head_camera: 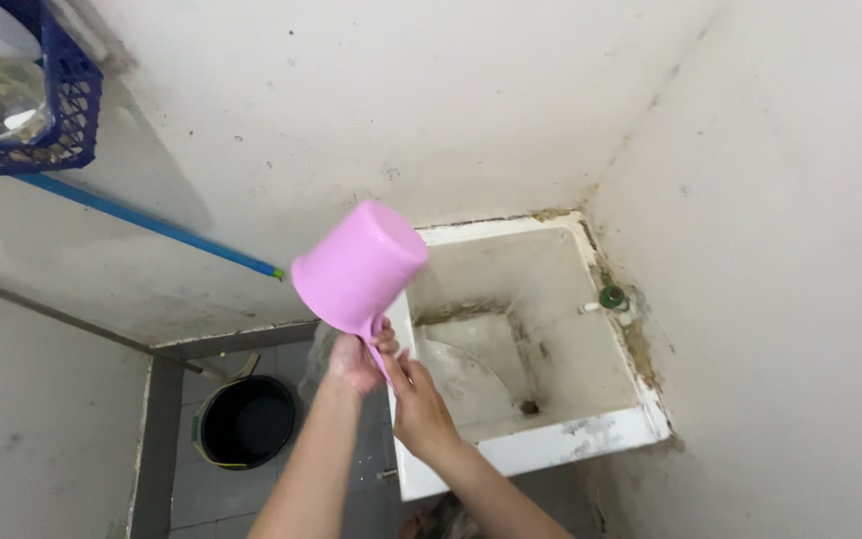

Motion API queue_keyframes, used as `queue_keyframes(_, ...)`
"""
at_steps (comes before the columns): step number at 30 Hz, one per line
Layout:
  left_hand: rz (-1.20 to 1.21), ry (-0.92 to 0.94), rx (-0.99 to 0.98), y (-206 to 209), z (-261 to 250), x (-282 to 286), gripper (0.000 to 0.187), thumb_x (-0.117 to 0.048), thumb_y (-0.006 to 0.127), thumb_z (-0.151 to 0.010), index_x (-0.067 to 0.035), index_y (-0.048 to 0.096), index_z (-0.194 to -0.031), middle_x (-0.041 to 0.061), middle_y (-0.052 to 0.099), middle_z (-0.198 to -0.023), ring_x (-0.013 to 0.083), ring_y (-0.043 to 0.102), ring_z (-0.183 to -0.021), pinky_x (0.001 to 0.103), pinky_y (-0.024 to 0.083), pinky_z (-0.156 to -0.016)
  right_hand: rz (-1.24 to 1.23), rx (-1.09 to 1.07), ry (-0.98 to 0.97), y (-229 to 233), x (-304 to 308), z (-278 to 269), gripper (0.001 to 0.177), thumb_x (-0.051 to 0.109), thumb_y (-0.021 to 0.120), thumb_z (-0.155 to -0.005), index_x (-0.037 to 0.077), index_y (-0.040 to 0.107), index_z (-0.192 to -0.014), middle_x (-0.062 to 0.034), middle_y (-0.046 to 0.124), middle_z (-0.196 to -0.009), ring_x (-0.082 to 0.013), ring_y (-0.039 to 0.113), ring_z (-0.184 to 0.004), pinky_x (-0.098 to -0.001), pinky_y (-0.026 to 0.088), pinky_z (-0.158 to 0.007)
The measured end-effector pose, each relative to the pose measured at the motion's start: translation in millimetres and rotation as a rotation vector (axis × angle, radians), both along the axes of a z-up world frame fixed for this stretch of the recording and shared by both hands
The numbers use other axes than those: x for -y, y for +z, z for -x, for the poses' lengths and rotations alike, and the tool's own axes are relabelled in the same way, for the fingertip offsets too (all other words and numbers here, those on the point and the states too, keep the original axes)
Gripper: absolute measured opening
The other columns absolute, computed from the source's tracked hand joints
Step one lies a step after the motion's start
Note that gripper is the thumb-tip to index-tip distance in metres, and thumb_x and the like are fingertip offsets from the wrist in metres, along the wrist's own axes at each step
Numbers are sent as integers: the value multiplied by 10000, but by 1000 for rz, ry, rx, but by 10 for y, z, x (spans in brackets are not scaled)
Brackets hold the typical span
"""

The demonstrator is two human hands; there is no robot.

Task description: The person cleans the interior of a white square water tank by using a pink scoop to splash water against the grimy walls and scrubbing the surfaces by hand. The person repeatedly fills the scoop from the tank and pours it over different sides of the container.

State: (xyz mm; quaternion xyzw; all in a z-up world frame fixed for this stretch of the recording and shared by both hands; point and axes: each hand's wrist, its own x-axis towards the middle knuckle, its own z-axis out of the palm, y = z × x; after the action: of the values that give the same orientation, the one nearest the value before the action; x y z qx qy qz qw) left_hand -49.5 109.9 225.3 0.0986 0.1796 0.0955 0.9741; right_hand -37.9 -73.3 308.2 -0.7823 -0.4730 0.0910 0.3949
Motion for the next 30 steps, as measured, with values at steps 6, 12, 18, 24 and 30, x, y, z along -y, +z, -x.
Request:
queue_keyframes(6,80,-30,-85,600,-14,57,329,-326,446,-1038,-98,614,-871,-52,423,-553,111,441,-498,433,503,-802,-7,-186,204,699,400,-214,955,156,839,-776,107,311,-1570,-219,404,-1486,-388,400,-1376,-466,365,-1121)
queue_keyframes(12,-89,55,-427,1009,-1,374,320,-413,459,-1030,-173,659,-960,-53,713,-787,124,484,-551,409,482,-771,134,-414,-236,344,1299,-518,716,249,789,-845,156,474,-1482,-112,519,-1444,-260,564,-1260,-366,514,-997)
queue_keyframes(18,-163,-58,-430,756,-309,749,295,-307,494,-991,-87,635,-1129,39,760,-944,151,535,-570,394,481,-615,149,-352,-536,-518,1945,-1279,396,198,715,-874,101,683,-1256,-79,730,-1153,-186,714,-1008,-330,609,-795)
queue_keyframes(24,-315,-271,-625,591,-869,1418,348,-348,566,-988,-36,645,-1121,85,652,-756,162,533,-539,322,524,-534,307,-258,-692,-955,2153,-2411,281,159,623,-938,89,718,-1194,-95,789,-927,-231,754,-857,-348,577,-805)
queue_keyframes(30,-593,-401,-640,-215,-1443,1879,249,-227,568,-1001,2,631,-1076,67,591,-726,156,506,-531,299,453,-479,553,-21,-578,-988,2048,-3257,325,107,563,-979,76,644,-1291,-158,642,-1273,-347,613,-1165,-429,504,-989)
